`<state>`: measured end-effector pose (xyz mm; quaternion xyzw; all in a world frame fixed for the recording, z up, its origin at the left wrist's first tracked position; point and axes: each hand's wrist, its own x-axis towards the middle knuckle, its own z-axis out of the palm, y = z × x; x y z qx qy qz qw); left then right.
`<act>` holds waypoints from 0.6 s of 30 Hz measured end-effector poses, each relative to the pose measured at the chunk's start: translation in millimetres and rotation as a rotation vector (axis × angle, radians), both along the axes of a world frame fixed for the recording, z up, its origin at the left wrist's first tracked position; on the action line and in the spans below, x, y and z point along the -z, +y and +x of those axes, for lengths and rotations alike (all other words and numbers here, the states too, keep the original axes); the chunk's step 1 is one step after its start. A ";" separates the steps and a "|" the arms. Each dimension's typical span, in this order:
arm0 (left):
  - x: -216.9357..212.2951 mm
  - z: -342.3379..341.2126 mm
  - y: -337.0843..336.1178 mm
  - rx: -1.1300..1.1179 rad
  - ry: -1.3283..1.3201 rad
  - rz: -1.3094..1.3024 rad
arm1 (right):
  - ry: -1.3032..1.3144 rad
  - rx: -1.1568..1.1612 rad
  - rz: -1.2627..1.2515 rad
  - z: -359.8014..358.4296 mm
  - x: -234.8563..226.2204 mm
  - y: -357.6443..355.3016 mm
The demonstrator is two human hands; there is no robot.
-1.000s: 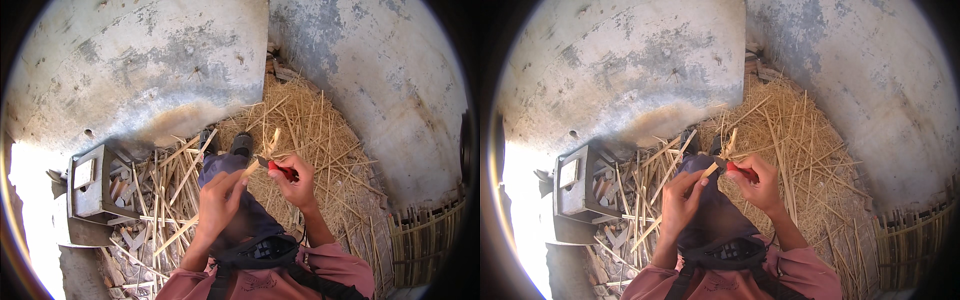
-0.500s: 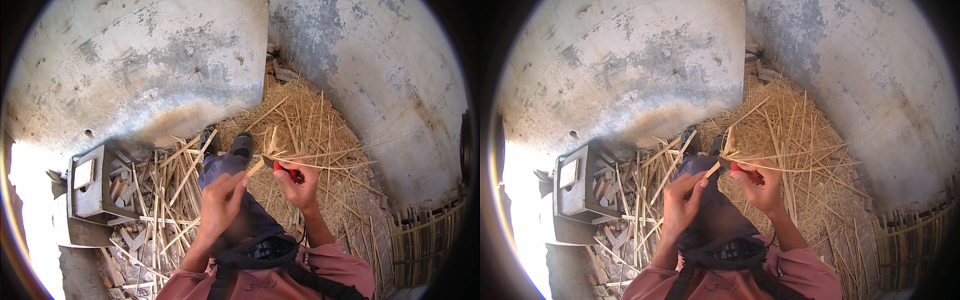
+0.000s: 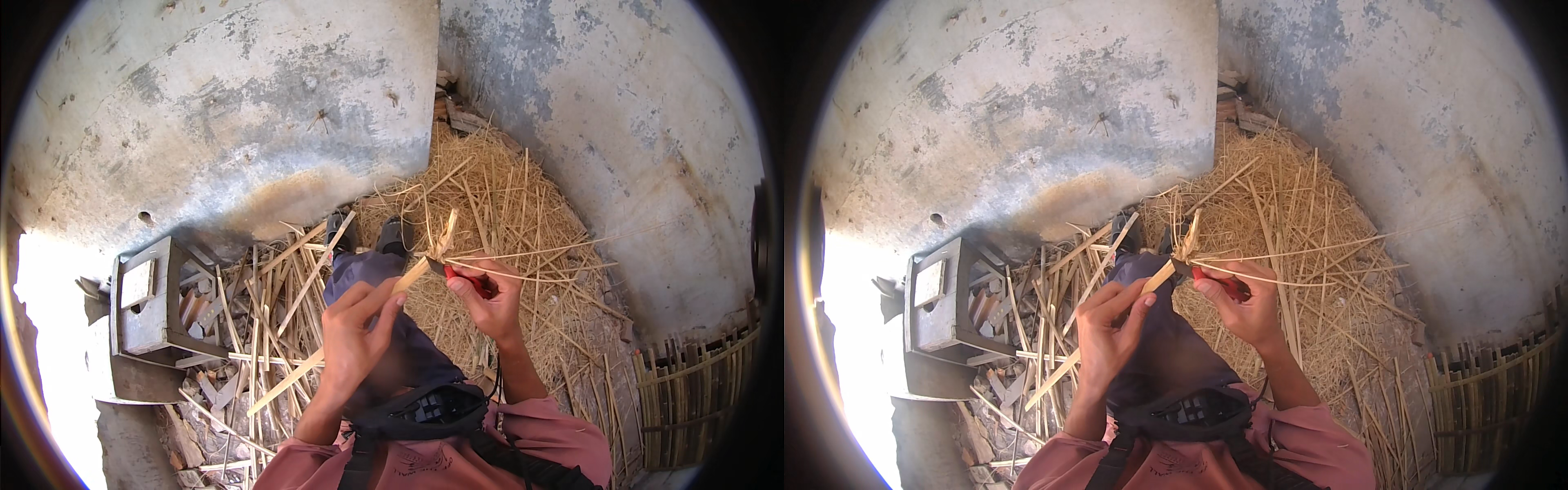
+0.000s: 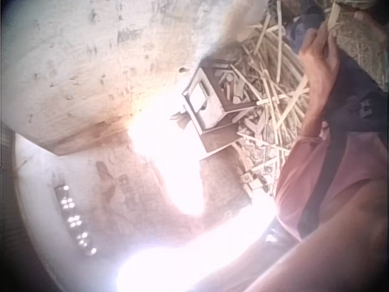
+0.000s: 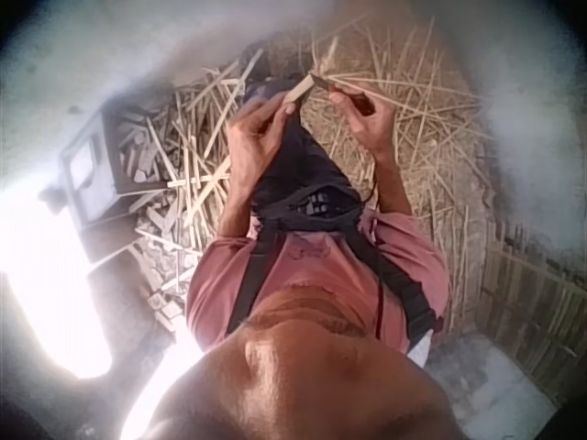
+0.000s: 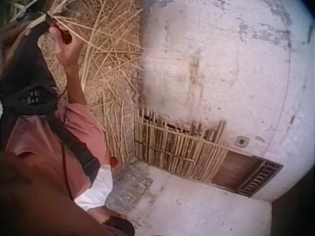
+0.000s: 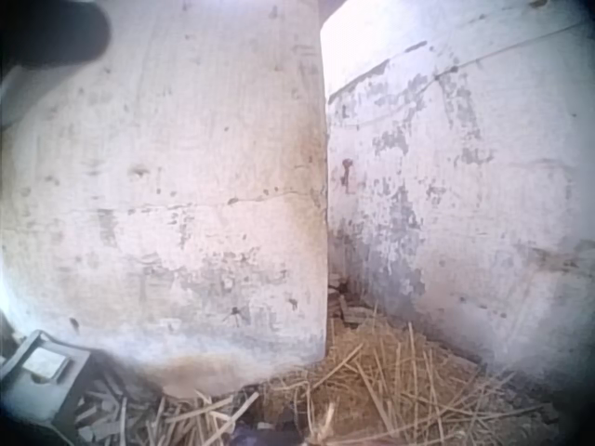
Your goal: The person uses a small red-handled knife to shave and strip thin pieces from a bamboo slat, holding the slat in one hand and drawing the knife toward themselves to refine the material.
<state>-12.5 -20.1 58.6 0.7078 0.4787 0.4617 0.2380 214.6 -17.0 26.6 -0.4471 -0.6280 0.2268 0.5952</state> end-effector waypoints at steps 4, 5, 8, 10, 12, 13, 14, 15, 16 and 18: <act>-3.3 1.8 -3.8 -0.020 0.010 -0.002 | 0.036 -0.052 0.041 1.9 -0.4 3.1; -3.1 2.2 -4.1 -0.021 0.008 0.006 | 0.033 -0.066 0.073 2.9 1.2 5.8; -6.0 3.1 -4.5 -0.026 0.023 0.018 | 0.003 -0.091 0.088 6.5 3.9 7.1; -6.4 3.2 -4.4 -0.024 0.024 0.020 | 0.008 -0.087 0.081 5.5 2.7 6.6; -3.8 3.0 -3.5 -0.015 0.010 0.022 | 0.043 -0.066 0.084 0.3 -1.7 5.7; -2.9 3.0 -3.6 -0.013 0.004 0.017 | 0.034 -0.071 0.101 0.2 -1.5 6.2; -2.0 3.2 -4.0 -0.011 -0.002 0.013 | 0.026 -0.076 0.117 0.3 -1.0 6.9; -1.0 3.5 -4.7 -0.008 -0.008 0.008 | 0.017 -0.081 0.133 0.3 -0.3 7.5; -0.3 4.4 -5.8 -0.012 -0.009 0.004 | 0.023 -0.084 0.127 1.1 1.1 7.7; 1.7 6.7 -8.7 -0.019 -0.011 -0.006 | 0.035 -0.089 0.115 2.9 4.2 7.8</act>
